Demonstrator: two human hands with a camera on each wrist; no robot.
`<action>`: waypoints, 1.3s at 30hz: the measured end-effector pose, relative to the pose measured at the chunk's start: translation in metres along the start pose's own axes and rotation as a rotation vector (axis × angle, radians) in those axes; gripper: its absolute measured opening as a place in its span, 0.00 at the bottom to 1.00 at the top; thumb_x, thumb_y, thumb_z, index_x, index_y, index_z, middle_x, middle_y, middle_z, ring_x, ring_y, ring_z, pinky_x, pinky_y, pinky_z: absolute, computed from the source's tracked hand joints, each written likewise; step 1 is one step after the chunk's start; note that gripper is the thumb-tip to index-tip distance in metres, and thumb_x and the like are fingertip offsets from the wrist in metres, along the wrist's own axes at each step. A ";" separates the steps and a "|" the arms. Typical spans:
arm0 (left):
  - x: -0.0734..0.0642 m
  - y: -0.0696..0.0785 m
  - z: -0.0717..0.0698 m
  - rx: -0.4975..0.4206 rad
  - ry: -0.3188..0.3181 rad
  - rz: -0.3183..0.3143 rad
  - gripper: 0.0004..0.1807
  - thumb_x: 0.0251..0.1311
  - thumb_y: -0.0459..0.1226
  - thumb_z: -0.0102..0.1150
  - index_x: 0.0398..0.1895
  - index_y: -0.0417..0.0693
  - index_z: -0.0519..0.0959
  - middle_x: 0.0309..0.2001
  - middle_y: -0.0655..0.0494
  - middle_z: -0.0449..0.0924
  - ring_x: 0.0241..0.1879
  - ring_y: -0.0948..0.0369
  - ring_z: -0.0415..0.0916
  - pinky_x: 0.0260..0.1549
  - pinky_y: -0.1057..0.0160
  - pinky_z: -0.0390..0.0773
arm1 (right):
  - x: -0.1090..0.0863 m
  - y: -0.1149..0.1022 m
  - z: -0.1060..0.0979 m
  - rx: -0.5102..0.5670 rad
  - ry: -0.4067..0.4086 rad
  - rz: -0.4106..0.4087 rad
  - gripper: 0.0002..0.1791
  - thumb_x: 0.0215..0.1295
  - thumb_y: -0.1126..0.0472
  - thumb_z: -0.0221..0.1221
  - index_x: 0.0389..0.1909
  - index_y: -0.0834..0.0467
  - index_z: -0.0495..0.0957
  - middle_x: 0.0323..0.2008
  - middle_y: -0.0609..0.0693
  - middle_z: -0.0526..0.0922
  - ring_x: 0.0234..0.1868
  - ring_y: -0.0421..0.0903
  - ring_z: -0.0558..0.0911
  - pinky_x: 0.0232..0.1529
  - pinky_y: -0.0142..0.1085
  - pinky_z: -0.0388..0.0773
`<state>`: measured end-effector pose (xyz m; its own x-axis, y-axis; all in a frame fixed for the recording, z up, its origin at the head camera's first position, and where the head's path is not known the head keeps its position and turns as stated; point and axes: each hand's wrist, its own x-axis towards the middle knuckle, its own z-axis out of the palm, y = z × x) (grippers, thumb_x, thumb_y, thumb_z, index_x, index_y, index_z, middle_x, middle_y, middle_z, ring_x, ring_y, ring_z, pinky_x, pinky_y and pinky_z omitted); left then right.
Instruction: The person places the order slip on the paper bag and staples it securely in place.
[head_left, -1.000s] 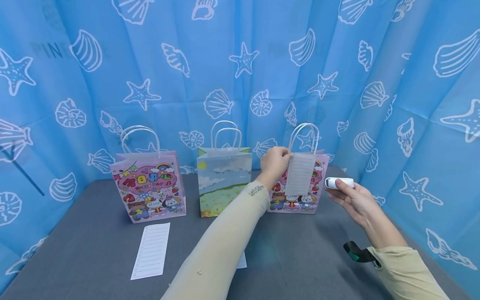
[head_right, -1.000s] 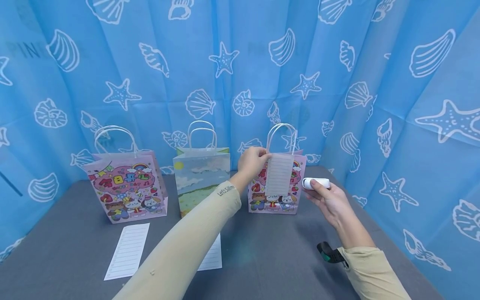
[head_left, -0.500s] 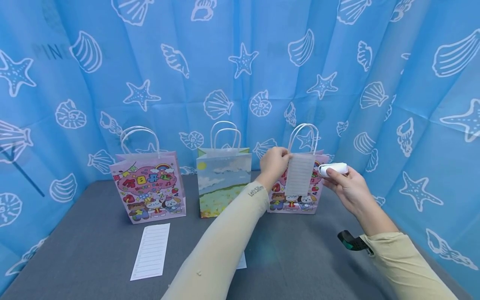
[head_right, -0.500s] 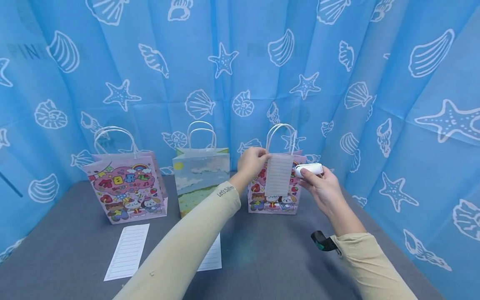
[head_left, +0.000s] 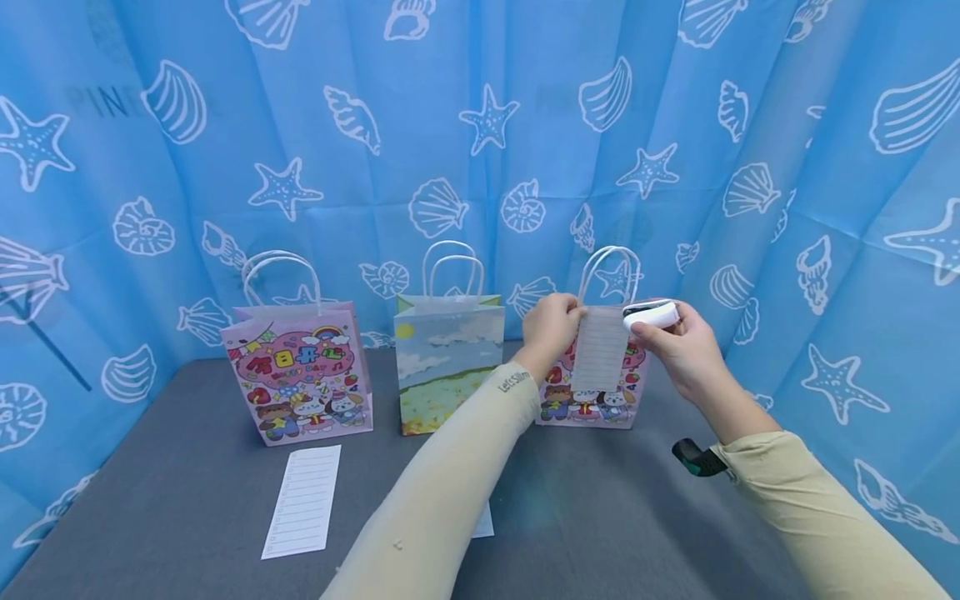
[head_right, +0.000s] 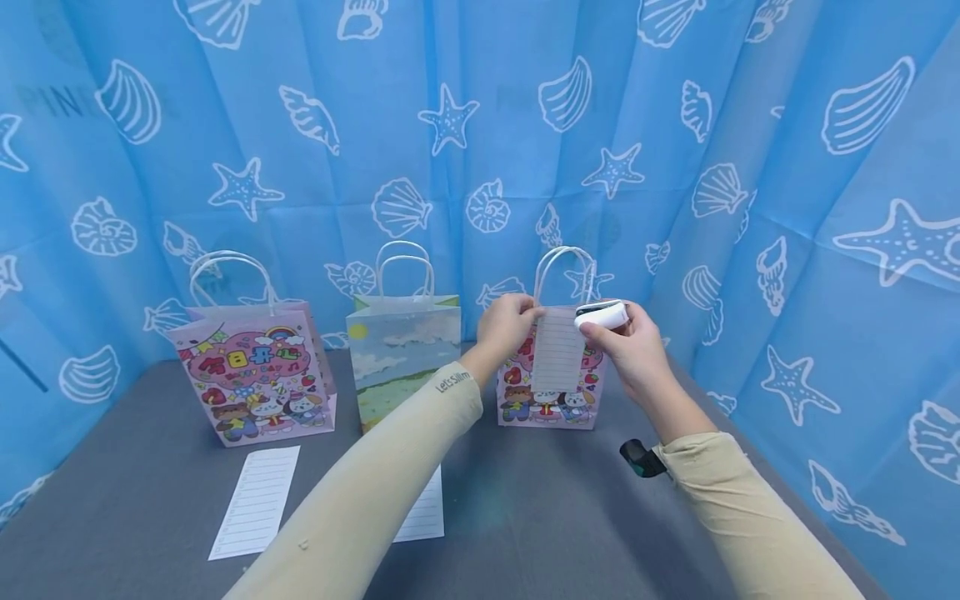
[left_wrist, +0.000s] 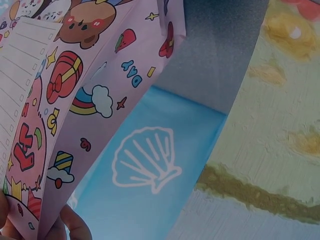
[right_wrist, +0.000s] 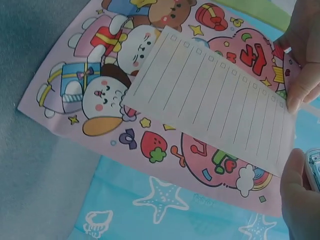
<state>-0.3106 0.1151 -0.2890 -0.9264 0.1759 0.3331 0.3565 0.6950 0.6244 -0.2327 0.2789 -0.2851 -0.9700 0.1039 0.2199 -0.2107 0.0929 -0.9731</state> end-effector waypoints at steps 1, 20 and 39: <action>0.000 0.000 -0.001 -0.003 -0.001 0.000 0.12 0.68 0.46 0.55 0.34 0.52 0.85 0.22 0.64 0.74 0.22 0.66 0.66 0.24 0.69 0.63 | 0.002 0.000 0.001 -0.011 -0.001 -0.009 0.31 0.65 0.58 0.63 0.62 0.60 0.57 0.52 0.49 0.68 0.49 0.39 0.72 0.46 0.25 0.76; 0.000 0.000 -0.002 0.013 -0.023 -0.010 0.12 0.69 0.47 0.55 0.41 0.54 0.85 0.26 0.64 0.76 0.24 0.66 0.69 0.26 0.69 0.65 | 0.026 -0.009 0.008 -0.689 -0.102 -0.348 0.32 0.61 0.68 0.66 0.63 0.70 0.62 0.48 0.69 0.74 0.41 0.58 0.78 0.33 0.30 0.76; 0.000 0.000 -0.002 0.016 -0.025 0.005 0.11 0.69 0.46 0.55 0.37 0.53 0.84 0.23 0.63 0.73 0.23 0.65 0.69 0.24 0.69 0.65 | 0.051 -0.028 0.017 -0.926 -0.287 -0.290 0.33 0.59 0.66 0.68 0.62 0.71 0.64 0.47 0.71 0.76 0.46 0.64 0.79 0.42 0.54 0.78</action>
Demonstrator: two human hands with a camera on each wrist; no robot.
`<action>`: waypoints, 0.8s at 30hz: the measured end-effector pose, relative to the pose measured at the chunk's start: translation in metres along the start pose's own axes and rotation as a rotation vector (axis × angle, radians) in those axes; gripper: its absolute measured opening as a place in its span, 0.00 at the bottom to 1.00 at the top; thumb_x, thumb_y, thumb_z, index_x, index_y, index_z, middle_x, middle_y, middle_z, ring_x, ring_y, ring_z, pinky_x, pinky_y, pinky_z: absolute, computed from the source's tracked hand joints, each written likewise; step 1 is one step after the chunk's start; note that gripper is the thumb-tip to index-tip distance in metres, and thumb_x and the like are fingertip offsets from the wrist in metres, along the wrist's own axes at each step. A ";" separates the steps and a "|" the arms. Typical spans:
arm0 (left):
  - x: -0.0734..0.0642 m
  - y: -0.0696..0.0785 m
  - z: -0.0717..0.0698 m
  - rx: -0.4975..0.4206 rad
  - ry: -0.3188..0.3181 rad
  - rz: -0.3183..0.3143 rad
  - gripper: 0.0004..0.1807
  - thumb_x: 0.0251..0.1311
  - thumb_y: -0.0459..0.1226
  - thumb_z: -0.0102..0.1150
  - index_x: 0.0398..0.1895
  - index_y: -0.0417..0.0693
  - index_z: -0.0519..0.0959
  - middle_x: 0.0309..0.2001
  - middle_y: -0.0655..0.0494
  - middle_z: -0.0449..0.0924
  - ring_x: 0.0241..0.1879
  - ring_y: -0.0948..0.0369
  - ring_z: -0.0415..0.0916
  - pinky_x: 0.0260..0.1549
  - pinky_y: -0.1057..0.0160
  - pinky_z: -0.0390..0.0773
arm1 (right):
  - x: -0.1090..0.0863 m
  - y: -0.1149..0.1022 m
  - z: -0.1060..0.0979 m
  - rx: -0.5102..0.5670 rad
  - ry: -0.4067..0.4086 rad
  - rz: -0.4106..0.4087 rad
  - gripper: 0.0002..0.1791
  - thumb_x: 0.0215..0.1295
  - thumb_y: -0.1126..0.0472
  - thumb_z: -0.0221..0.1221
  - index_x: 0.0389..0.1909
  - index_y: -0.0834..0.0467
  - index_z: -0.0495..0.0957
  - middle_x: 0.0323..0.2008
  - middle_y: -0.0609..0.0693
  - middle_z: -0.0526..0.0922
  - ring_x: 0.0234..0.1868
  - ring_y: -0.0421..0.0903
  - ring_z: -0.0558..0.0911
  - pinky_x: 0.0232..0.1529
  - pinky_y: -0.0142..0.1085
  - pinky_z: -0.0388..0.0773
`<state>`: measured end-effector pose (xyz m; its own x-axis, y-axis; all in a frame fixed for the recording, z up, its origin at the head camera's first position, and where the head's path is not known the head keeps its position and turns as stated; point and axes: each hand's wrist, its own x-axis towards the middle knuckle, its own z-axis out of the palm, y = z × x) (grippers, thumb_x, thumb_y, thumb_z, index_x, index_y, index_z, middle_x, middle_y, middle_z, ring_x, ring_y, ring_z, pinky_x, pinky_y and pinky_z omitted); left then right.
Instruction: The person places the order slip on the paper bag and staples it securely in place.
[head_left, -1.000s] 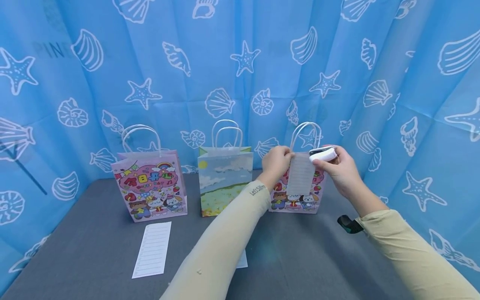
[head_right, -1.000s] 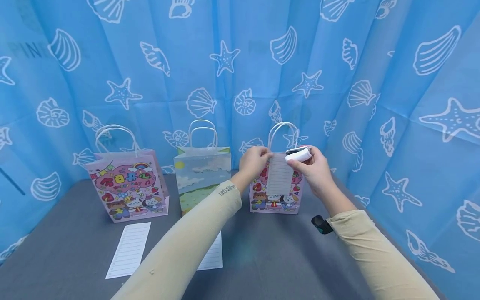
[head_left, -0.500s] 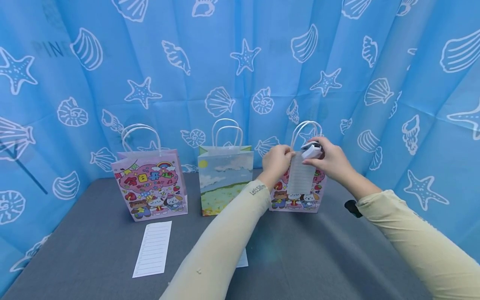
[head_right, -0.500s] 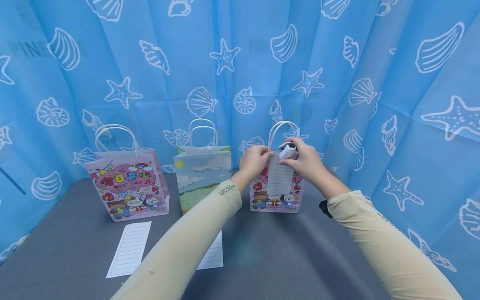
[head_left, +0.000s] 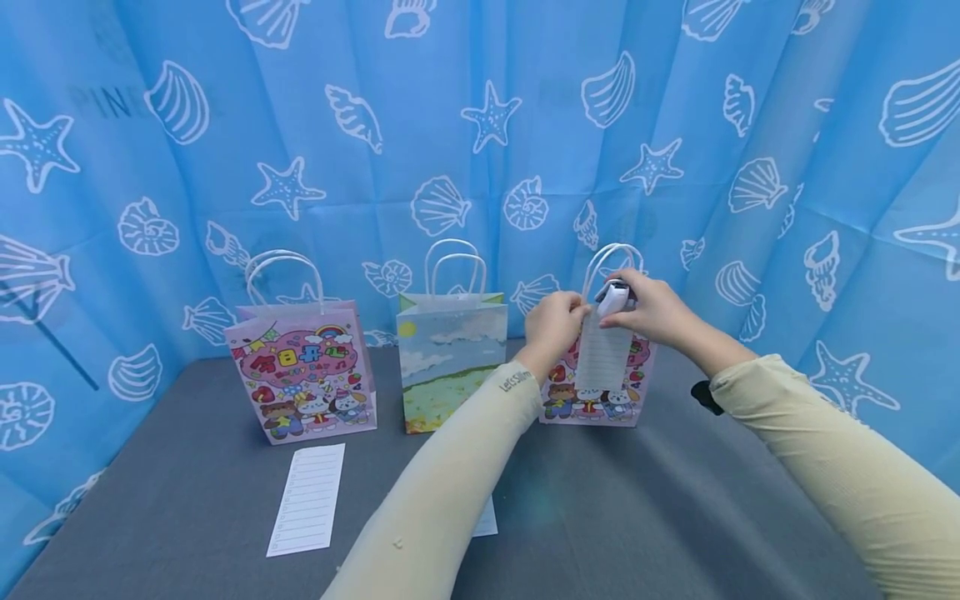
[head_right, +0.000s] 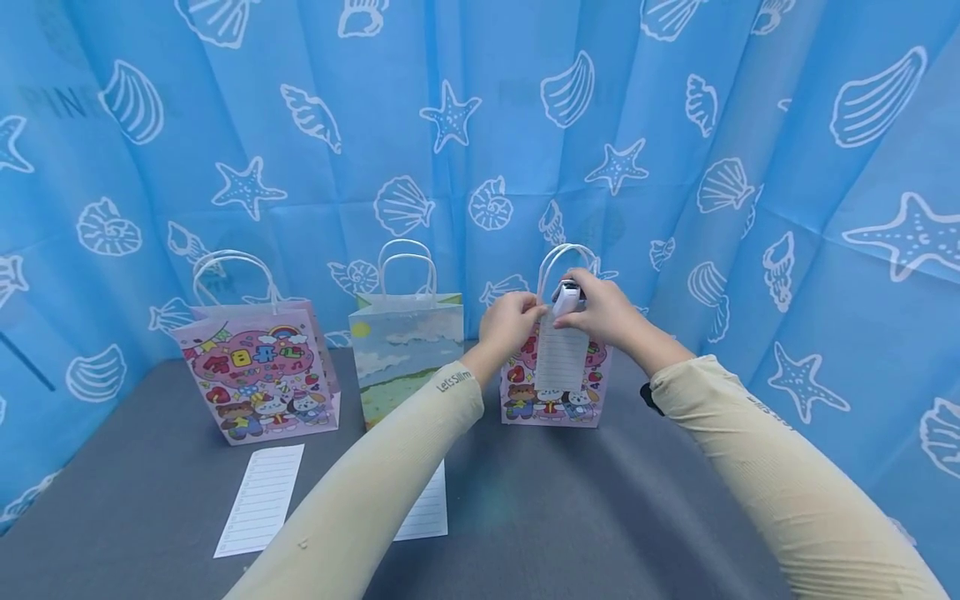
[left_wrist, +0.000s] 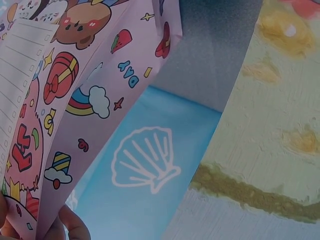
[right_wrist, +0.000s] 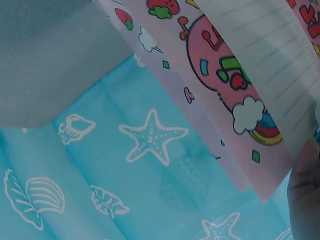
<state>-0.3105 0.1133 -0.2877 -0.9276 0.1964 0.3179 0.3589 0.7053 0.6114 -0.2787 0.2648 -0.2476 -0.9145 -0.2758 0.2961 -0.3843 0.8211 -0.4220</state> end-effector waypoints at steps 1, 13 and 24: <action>0.000 0.000 0.000 0.002 0.002 0.001 0.11 0.68 0.46 0.55 0.37 0.53 0.84 0.22 0.63 0.73 0.23 0.65 0.69 0.24 0.69 0.65 | 0.001 0.000 -0.001 -0.001 -0.014 -0.003 0.34 0.59 0.66 0.68 0.62 0.71 0.64 0.47 0.70 0.76 0.45 0.63 0.79 0.42 0.54 0.78; -0.001 0.001 0.002 0.011 0.029 -0.008 0.11 0.68 0.46 0.56 0.40 0.55 0.85 0.24 0.65 0.75 0.23 0.66 0.68 0.24 0.69 0.64 | 0.012 0.003 -0.008 0.005 -0.182 -0.047 0.35 0.57 0.66 0.69 0.60 0.73 0.63 0.47 0.69 0.75 0.43 0.60 0.79 0.40 0.51 0.80; 0.002 0.000 0.004 -0.003 0.018 -0.008 0.10 0.68 0.47 0.57 0.38 0.55 0.85 0.23 0.65 0.74 0.23 0.66 0.69 0.26 0.70 0.65 | 0.019 0.004 -0.004 0.000 -0.195 -0.009 0.35 0.52 0.68 0.70 0.56 0.73 0.63 0.41 0.68 0.76 0.37 0.58 0.81 0.34 0.47 0.81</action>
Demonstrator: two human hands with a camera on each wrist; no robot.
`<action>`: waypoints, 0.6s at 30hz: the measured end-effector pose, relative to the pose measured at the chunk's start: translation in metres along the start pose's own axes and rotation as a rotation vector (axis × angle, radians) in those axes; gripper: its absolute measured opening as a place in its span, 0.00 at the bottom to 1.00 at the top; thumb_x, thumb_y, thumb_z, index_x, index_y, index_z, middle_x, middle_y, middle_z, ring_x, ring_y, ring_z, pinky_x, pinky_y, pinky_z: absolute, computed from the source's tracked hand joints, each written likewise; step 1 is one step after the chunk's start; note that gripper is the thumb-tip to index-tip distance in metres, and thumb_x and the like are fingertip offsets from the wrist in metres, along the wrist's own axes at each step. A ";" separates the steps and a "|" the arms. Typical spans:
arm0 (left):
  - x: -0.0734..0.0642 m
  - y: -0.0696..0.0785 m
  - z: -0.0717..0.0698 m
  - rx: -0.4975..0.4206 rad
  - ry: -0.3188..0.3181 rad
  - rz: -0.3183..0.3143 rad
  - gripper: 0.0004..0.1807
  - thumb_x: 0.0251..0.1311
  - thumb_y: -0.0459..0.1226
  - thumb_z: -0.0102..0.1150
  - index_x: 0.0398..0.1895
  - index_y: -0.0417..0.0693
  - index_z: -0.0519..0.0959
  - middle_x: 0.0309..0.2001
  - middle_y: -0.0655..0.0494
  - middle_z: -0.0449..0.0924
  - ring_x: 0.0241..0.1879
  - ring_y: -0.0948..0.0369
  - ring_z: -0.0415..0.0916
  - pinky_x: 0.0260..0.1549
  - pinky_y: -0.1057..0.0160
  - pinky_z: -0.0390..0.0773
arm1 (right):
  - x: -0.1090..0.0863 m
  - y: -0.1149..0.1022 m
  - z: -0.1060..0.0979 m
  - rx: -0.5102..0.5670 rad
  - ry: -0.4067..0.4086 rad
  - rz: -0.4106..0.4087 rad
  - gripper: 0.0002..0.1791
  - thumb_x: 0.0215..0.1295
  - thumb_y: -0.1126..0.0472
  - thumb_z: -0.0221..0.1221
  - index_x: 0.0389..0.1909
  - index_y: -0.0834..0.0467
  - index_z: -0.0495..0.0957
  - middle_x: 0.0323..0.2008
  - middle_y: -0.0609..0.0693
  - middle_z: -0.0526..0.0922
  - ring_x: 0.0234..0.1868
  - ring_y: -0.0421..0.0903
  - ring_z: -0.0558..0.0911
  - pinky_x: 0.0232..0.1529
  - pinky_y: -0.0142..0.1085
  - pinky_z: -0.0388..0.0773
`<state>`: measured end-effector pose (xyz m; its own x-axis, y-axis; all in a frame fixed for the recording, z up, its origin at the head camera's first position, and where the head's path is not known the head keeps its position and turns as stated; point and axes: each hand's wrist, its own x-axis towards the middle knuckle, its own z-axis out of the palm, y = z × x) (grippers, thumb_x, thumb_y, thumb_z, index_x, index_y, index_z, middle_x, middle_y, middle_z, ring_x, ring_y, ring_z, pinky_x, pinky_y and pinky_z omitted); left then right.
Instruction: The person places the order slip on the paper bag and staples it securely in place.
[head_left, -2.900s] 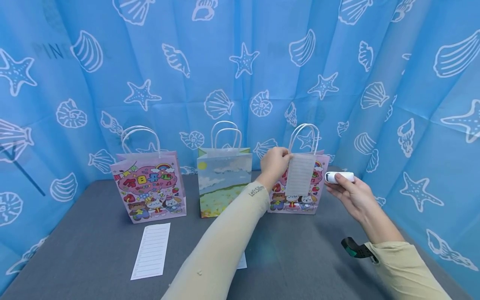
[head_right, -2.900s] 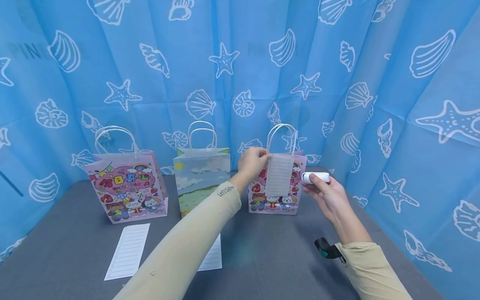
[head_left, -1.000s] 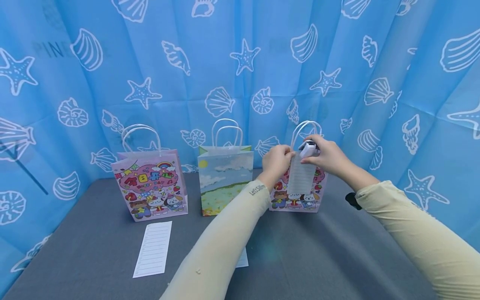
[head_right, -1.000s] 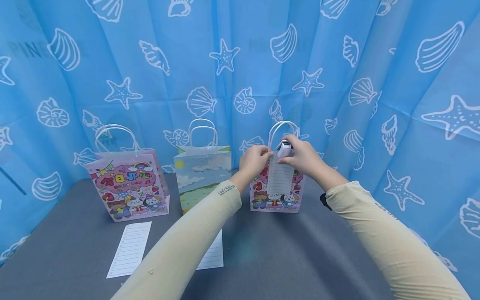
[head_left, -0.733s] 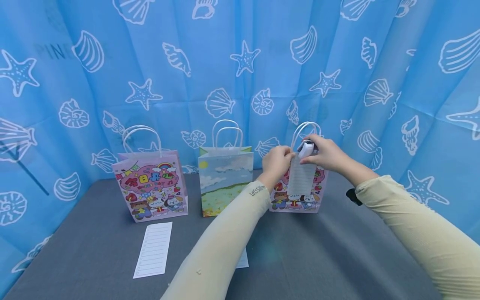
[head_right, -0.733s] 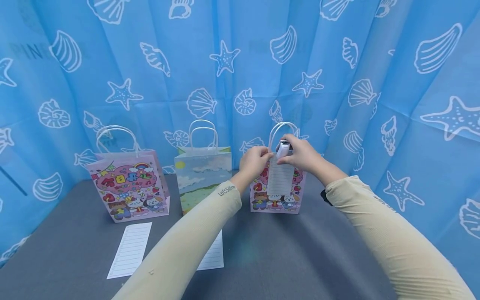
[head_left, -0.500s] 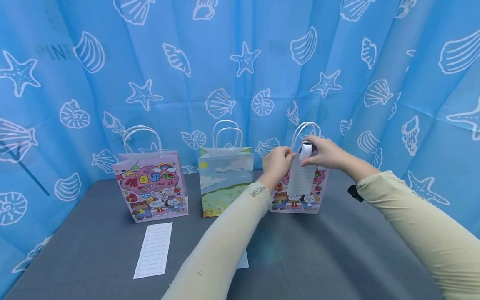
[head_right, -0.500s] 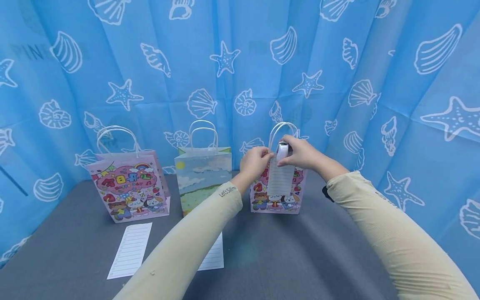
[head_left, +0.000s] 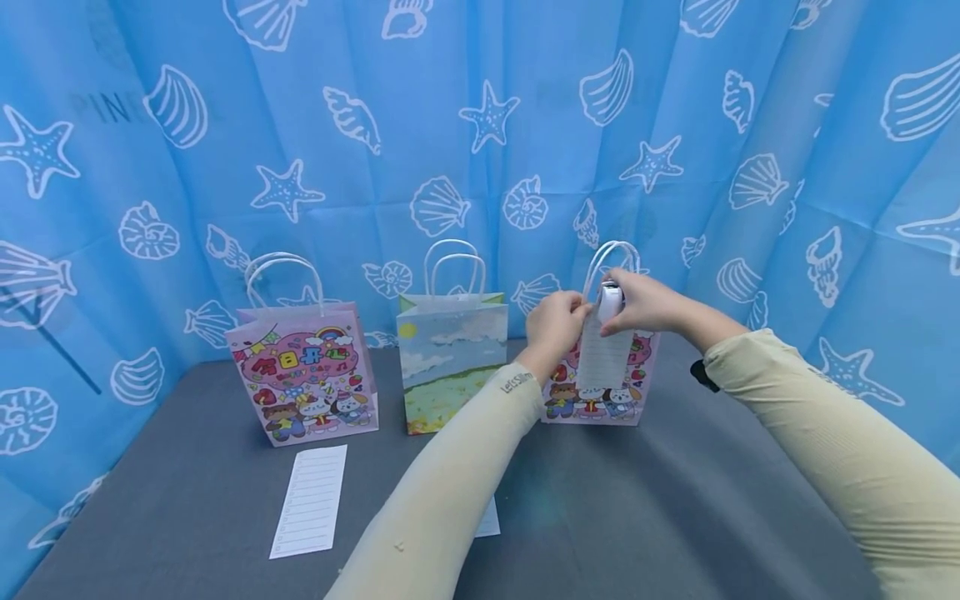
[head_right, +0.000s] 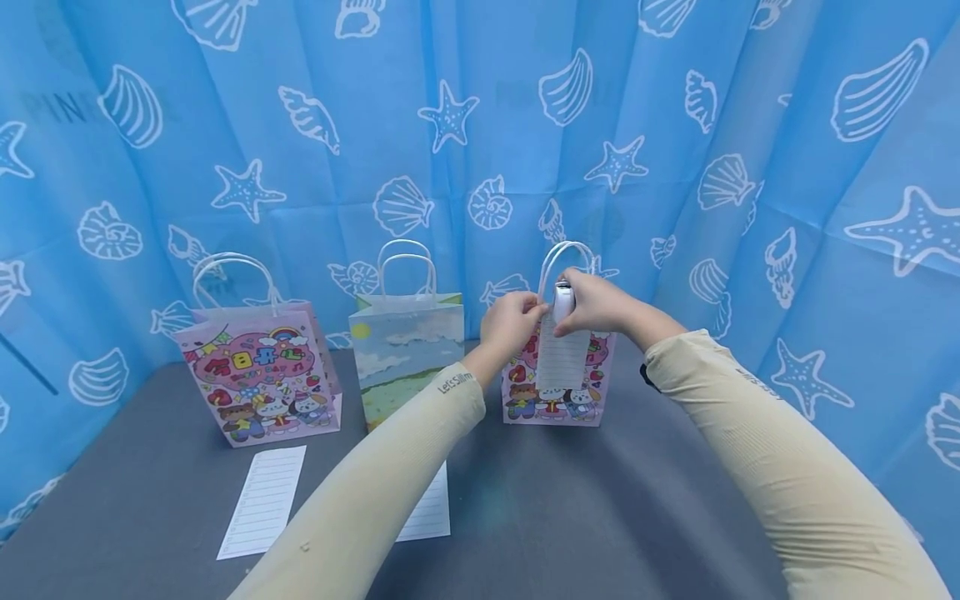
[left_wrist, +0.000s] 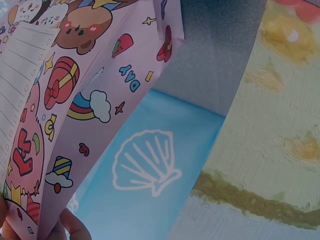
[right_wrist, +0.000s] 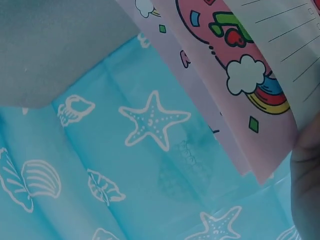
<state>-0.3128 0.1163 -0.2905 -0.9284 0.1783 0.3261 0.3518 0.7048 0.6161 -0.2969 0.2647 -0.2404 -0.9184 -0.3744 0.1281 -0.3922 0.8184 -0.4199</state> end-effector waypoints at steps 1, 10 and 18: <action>0.000 0.000 0.000 0.000 -0.001 0.000 0.10 0.68 0.47 0.57 0.38 0.55 0.85 0.22 0.65 0.74 0.23 0.66 0.69 0.25 0.70 0.65 | 0.001 0.001 0.000 -0.006 0.003 0.003 0.34 0.51 0.67 0.71 0.55 0.73 0.63 0.41 0.67 0.76 0.37 0.57 0.81 0.34 0.46 0.81; -0.002 -0.001 -0.001 -0.007 0.002 0.002 0.10 0.68 0.46 0.57 0.36 0.55 0.85 0.22 0.65 0.74 0.22 0.66 0.68 0.25 0.69 0.65 | 0.006 0.003 -0.001 0.033 0.002 0.022 0.34 0.51 0.65 0.72 0.55 0.72 0.65 0.39 0.65 0.78 0.35 0.54 0.80 0.33 0.44 0.81; -0.002 0.000 -0.002 -0.011 -0.007 -0.002 0.10 0.68 0.47 0.57 0.38 0.55 0.85 0.24 0.65 0.75 0.23 0.66 0.69 0.25 0.69 0.65 | 0.005 0.000 0.003 0.020 0.031 0.031 0.31 0.51 0.68 0.71 0.52 0.72 0.66 0.39 0.66 0.77 0.36 0.57 0.81 0.35 0.47 0.81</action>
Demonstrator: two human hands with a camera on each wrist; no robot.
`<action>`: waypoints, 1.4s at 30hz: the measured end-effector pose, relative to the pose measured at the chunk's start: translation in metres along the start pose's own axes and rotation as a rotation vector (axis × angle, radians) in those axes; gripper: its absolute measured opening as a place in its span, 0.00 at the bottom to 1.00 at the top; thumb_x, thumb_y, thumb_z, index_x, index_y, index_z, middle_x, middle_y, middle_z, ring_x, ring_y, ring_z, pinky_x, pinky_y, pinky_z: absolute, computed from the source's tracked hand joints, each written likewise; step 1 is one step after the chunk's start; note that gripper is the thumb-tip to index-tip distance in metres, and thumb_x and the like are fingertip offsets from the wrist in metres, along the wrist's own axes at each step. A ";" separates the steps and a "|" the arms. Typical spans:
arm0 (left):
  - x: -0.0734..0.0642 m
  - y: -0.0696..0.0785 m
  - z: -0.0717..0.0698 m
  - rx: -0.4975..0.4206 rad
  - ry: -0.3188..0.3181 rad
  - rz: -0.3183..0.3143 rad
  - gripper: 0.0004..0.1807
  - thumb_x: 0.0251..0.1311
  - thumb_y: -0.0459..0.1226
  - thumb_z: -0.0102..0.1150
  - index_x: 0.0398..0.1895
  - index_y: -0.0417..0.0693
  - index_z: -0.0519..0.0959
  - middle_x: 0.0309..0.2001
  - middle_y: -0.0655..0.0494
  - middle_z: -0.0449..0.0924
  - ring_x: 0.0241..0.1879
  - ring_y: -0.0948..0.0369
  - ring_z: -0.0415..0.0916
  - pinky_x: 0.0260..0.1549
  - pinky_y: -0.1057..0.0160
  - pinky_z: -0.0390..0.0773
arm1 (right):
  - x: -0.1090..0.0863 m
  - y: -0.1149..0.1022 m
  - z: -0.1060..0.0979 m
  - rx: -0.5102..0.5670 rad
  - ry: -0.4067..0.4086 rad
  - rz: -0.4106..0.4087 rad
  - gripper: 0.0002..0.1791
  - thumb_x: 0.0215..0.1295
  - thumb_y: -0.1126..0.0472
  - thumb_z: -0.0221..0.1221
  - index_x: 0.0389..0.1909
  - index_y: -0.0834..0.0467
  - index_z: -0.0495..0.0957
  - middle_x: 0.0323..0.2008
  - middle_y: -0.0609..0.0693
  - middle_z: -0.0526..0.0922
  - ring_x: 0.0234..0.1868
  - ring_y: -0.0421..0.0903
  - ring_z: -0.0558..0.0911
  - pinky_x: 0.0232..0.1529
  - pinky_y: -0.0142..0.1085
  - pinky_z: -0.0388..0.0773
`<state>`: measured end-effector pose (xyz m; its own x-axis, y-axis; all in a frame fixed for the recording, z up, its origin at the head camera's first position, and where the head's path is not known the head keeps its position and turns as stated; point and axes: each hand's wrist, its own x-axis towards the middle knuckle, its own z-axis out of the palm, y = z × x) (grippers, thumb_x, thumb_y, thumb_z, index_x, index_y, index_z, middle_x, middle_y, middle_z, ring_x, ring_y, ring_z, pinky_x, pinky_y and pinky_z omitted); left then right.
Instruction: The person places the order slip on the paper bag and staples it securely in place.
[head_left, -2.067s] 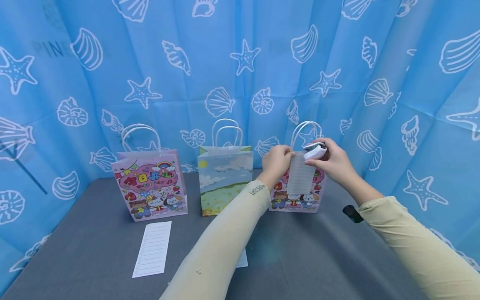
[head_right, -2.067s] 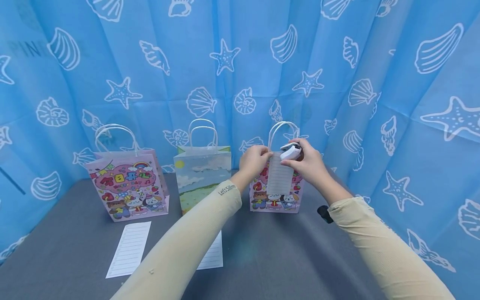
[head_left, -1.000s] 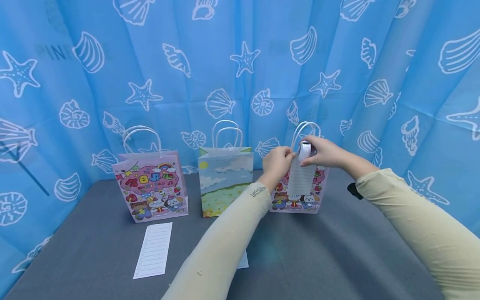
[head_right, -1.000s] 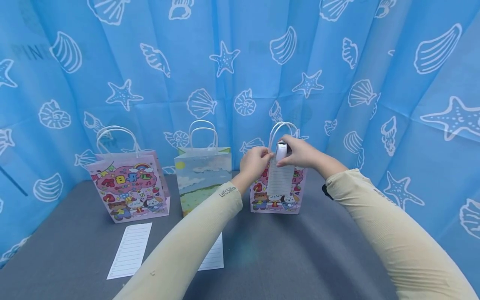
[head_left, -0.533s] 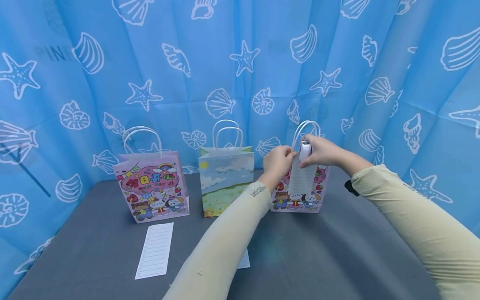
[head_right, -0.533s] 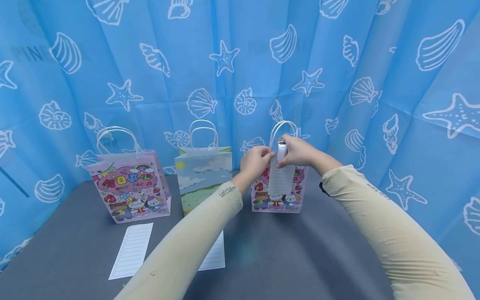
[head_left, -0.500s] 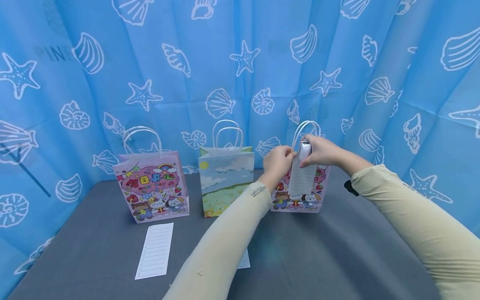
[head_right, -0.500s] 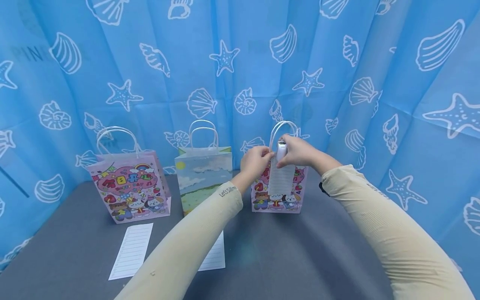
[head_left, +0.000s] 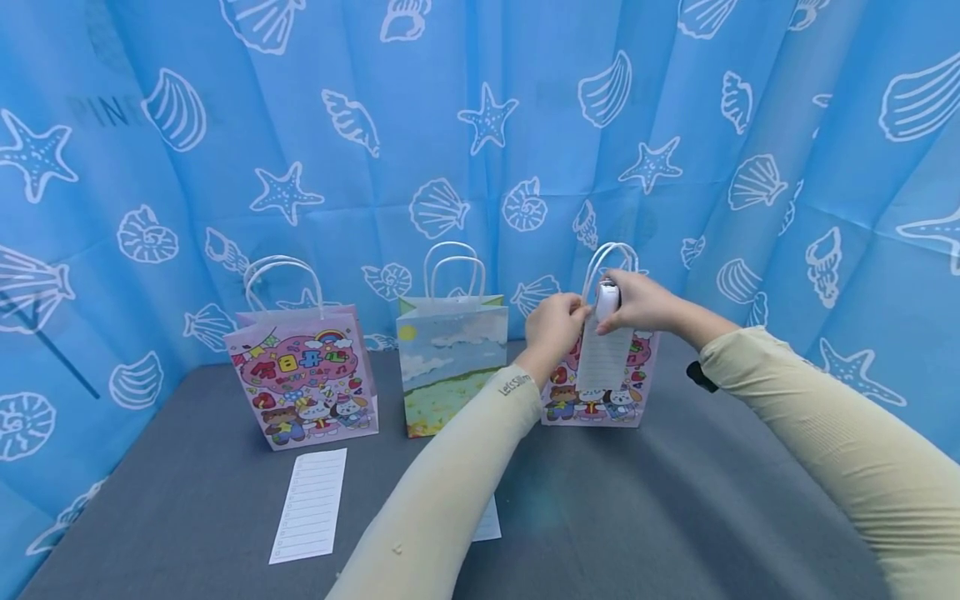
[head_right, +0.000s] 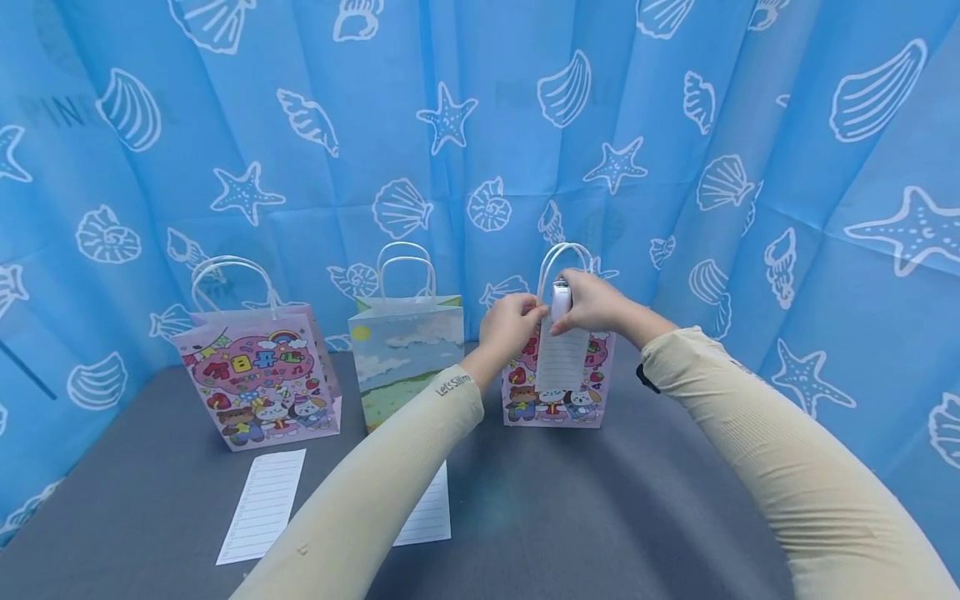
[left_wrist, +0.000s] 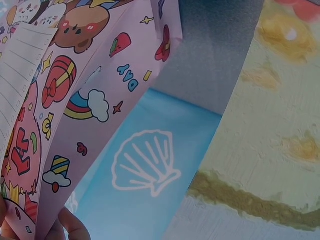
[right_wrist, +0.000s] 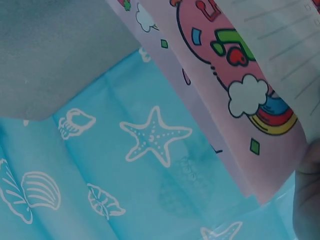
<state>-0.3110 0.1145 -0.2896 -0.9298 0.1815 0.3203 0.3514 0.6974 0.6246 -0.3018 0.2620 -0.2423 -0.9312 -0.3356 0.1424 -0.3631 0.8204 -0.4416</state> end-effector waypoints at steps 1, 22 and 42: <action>-0.001 0.001 0.000 -0.003 -0.002 -0.002 0.10 0.68 0.47 0.57 0.39 0.55 0.85 0.24 0.65 0.76 0.23 0.66 0.69 0.25 0.69 0.65 | -0.001 -0.001 0.000 -0.006 0.005 -0.001 0.31 0.51 0.69 0.71 0.52 0.72 0.65 0.39 0.66 0.77 0.36 0.57 0.81 0.35 0.47 0.81; -0.004 0.005 0.005 0.175 0.043 0.043 0.11 0.68 0.49 0.54 0.41 0.58 0.84 0.35 0.63 0.80 0.35 0.64 0.76 0.30 0.67 0.72 | -0.023 -0.003 -0.009 0.087 0.173 0.002 0.33 0.57 0.65 0.69 0.59 0.70 0.62 0.45 0.68 0.74 0.40 0.60 0.78 0.35 0.45 0.78; -0.019 0.003 -0.009 -0.007 0.072 0.058 0.25 0.69 0.41 0.55 0.68 0.47 0.68 0.66 0.53 0.68 0.67 0.58 0.62 0.65 0.61 0.60 | -0.068 0.013 -0.007 0.751 0.408 0.297 0.42 0.68 0.59 0.59 0.70 0.71 0.44 0.54 0.57 0.60 0.43 0.38 0.71 0.42 0.25 0.77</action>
<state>-0.2912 0.1074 -0.2875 -0.8977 0.1707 0.4063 0.4052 0.6823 0.6085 -0.2431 0.2986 -0.2519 -0.9741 0.1491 0.1699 -0.1230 0.2811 -0.9518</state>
